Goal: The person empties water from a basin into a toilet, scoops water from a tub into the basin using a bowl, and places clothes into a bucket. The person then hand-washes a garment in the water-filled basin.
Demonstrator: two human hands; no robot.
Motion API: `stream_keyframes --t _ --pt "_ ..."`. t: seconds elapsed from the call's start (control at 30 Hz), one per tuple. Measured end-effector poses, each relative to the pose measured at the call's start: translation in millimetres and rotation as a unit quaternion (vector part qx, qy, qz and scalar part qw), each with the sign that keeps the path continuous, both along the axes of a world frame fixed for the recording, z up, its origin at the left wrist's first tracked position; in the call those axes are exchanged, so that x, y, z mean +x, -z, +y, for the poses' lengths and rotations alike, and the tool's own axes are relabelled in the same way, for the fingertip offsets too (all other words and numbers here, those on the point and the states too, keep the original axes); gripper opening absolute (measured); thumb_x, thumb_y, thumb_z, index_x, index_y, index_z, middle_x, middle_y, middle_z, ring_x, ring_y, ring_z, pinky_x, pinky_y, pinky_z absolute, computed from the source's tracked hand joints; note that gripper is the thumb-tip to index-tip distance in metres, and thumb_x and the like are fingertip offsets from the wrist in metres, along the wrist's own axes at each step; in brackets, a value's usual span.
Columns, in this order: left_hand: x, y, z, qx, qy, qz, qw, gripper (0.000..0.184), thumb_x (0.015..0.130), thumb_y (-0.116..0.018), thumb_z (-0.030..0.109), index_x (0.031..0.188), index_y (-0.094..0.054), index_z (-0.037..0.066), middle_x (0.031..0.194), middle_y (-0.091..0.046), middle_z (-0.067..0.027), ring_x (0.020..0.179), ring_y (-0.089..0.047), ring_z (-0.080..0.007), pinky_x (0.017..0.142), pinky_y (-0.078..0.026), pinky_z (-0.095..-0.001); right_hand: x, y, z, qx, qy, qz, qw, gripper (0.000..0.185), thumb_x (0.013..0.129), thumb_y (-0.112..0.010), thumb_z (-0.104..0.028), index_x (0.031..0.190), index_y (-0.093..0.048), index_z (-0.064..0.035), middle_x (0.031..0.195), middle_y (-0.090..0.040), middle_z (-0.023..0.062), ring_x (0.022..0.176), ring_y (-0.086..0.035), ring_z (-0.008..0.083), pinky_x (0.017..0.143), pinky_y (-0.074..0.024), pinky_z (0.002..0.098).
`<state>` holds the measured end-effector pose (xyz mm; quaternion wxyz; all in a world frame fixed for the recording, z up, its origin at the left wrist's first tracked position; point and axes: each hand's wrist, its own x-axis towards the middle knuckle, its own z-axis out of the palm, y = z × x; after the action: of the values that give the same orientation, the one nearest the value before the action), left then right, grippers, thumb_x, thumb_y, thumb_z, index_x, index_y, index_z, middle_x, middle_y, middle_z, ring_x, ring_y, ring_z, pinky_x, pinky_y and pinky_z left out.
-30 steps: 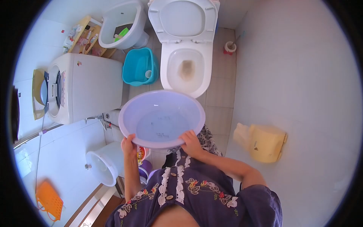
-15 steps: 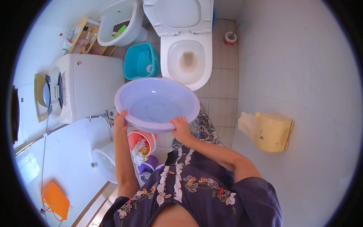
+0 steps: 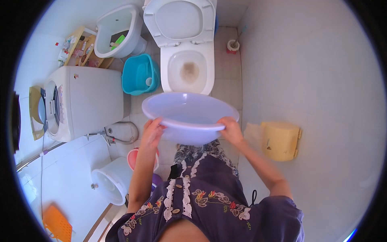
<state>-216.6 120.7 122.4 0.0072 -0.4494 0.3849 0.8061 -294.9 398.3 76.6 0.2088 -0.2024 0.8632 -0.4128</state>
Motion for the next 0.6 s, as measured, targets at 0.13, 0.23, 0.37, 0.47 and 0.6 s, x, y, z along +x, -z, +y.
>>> stream_keyframes --t 0.13,0.23,0.37,0.47,0.6 --pt "-55 30 2 0.022 -0.016 0.034 0.999 0.025 0.078 -0.059 0.009 0.094 -0.047 -0.006 0.087 -0.056 -0.0126 0.076 -0.055 -0.0185 0.068 -0.048 -0.0304 -72 -2 3 0.041 -0.012 0.037 0.998 0.012 0.063 -0.061 -0.006 0.075 -0.057 -0.0039 0.074 -0.058 0.0113 0.074 -0.053 0.0288 0.065 -0.0433 0.036" --pt "-87 47 -15 0.032 -0.042 0.033 0.998 0.024 0.078 -0.059 0.009 0.094 -0.048 -0.005 0.086 -0.056 -0.0113 0.075 -0.055 -0.0172 0.067 -0.047 -0.0298 -117 -6 -22 0.049 -0.028 0.105 0.993 0.012 0.064 -0.061 -0.006 0.075 -0.057 -0.004 0.072 -0.057 0.0116 0.072 -0.053 0.0289 0.064 -0.043 0.0353" --pt "-86 87 -36 0.038 -0.092 0.065 0.993 0.022 0.078 -0.058 0.01 0.095 -0.05 -0.003 0.085 -0.056 -0.0092 0.073 -0.054 -0.0162 0.067 -0.047 -0.0296 -133 1 -50 0.056 -0.101 0.153 0.981 0.014 0.062 -0.062 -0.005 0.075 -0.057 -0.004 0.073 -0.058 0.0115 0.073 -0.053 0.0292 0.065 -0.0429 0.0365" --pt "-65 97 -40 0.055 -0.085 0.059 0.993 0.021 0.08 -0.056 0.012 0.095 -0.051 -0.002 0.084 -0.057 -0.0085 0.073 -0.054 -0.0159 0.065 -0.047 -0.0294 -123 8 -57 0.068 -0.137 0.161 0.975 0.017 0.06 -0.064 -0.008 0.076 -0.058 -0.0044 0.075 -0.059 0.0119 0.075 -0.054 0.0303 0.068 -0.0431 0.0382" --pt "-36 59 -35 0.051 -0.028 -0.032 0.998 0.02 0.08 -0.057 0.021 0.096 -0.054 0.009 0.088 -0.056 -0.0056 0.083 -0.055 -0.0166 0.065 -0.044 -0.036 -129 25 -45 0.058 -0.17 0.053 0.982 0.017 0.064 -0.065 -0.016 0.074 -0.058 -0.0037 0.073 -0.057 0.0145 0.069 -0.054 0.0307 0.063 -0.043 0.0374"
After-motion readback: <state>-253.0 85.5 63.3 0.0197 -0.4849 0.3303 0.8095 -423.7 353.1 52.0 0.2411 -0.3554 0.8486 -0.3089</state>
